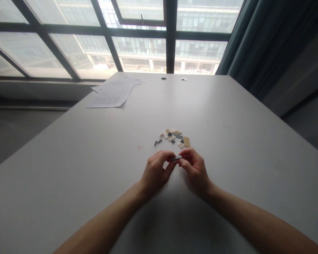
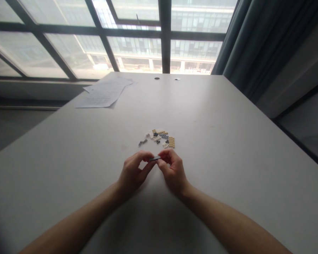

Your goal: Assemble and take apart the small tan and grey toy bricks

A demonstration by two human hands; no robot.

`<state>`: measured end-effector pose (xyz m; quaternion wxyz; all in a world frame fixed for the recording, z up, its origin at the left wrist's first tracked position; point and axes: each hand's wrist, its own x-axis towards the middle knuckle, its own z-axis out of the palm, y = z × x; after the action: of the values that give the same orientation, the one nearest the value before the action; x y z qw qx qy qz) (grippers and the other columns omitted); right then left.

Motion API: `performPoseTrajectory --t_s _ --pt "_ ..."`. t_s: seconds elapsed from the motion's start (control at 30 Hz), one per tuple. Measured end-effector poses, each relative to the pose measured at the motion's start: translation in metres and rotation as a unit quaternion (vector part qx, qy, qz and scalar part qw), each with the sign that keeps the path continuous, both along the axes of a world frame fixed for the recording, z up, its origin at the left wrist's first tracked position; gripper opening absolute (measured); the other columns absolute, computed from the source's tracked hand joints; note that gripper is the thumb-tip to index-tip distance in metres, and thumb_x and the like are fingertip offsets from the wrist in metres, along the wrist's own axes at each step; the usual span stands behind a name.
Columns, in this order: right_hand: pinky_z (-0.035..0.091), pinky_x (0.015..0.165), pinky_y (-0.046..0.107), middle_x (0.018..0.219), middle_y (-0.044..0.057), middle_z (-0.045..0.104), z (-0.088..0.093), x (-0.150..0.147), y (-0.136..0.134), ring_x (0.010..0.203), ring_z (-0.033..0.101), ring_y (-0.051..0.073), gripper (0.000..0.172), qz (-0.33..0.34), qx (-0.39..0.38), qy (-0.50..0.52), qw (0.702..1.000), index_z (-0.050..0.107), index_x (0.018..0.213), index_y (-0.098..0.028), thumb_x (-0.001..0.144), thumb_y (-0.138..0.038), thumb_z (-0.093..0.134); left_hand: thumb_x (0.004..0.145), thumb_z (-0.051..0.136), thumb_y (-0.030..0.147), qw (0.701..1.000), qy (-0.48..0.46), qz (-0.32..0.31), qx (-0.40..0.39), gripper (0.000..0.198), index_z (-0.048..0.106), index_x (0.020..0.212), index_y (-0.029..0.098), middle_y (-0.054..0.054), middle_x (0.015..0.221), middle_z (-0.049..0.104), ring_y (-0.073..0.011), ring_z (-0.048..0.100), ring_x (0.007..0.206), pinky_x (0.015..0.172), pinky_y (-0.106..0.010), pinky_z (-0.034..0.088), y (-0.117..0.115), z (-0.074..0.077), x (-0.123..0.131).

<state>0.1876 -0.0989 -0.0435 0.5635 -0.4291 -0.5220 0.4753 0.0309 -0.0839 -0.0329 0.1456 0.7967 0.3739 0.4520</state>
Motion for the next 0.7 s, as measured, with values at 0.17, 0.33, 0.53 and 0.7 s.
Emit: performPoseTrajectory --t_s 0.17,0.33,0.53,0.7 --pt "0.044 0.067 0.027 0.072 -0.002 0.057 0.0006 0.0005 -0.0008 0.068 0.054 0.014 0.012 0.007 0.000 -0.015 1.000 0.056 0.083 -0.019 0.085 -0.031 0.060 0.087 0.060 0.022 1.000 0.006 0.010 0.000 0.005 0.058 0.088 0.018 0.000 0.074 0.064 -0.0112 0.059 0.066 0.065 -0.022 0.046 0.0019 -0.0011 -0.0016" --pt "0.041 0.062 0.025 0.064 -0.003 0.055 0.0045 0.0007 -0.0020 0.061 0.050 0.012 0.023 0.004 0.013 -0.041 0.999 0.055 0.073 -0.018 0.089 -0.035 0.056 0.089 0.059 0.031 1.000 0.012 0.018 -0.007 0.017 0.060 0.080 0.017 -0.001 0.070 0.063 -0.0123 0.058 0.063 0.062 -0.023 0.044 0.0031 0.0017 -0.0018" --pt "0.044 0.063 0.025 0.068 -0.002 0.057 0.0032 0.0004 -0.0012 0.063 0.054 0.013 0.017 -0.009 0.020 -0.031 0.999 0.059 0.084 -0.019 0.090 -0.035 0.055 0.095 0.046 0.037 0.999 0.014 0.007 -0.028 0.037 0.058 0.067 0.017 -0.001 0.060 0.059 -0.0122 0.053 0.057 0.058 -0.023 0.041 0.0030 0.0049 -0.0015" --pt "0.047 0.064 0.026 0.072 0.000 0.063 0.0034 0.0017 -0.0030 0.066 0.059 0.014 0.014 0.019 0.036 -0.030 0.999 0.066 0.089 -0.019 0.089 -0.030 0.057 0.096 0.043 0.039 0.999 0.014 0.012 -0.036 0.045 0.056 0.059 0.018 -0.001 0.057 0.058 -0.0123 0.051 0.056 0.058 -0.024 0.039 0.0025 0.0050 -0.0021"
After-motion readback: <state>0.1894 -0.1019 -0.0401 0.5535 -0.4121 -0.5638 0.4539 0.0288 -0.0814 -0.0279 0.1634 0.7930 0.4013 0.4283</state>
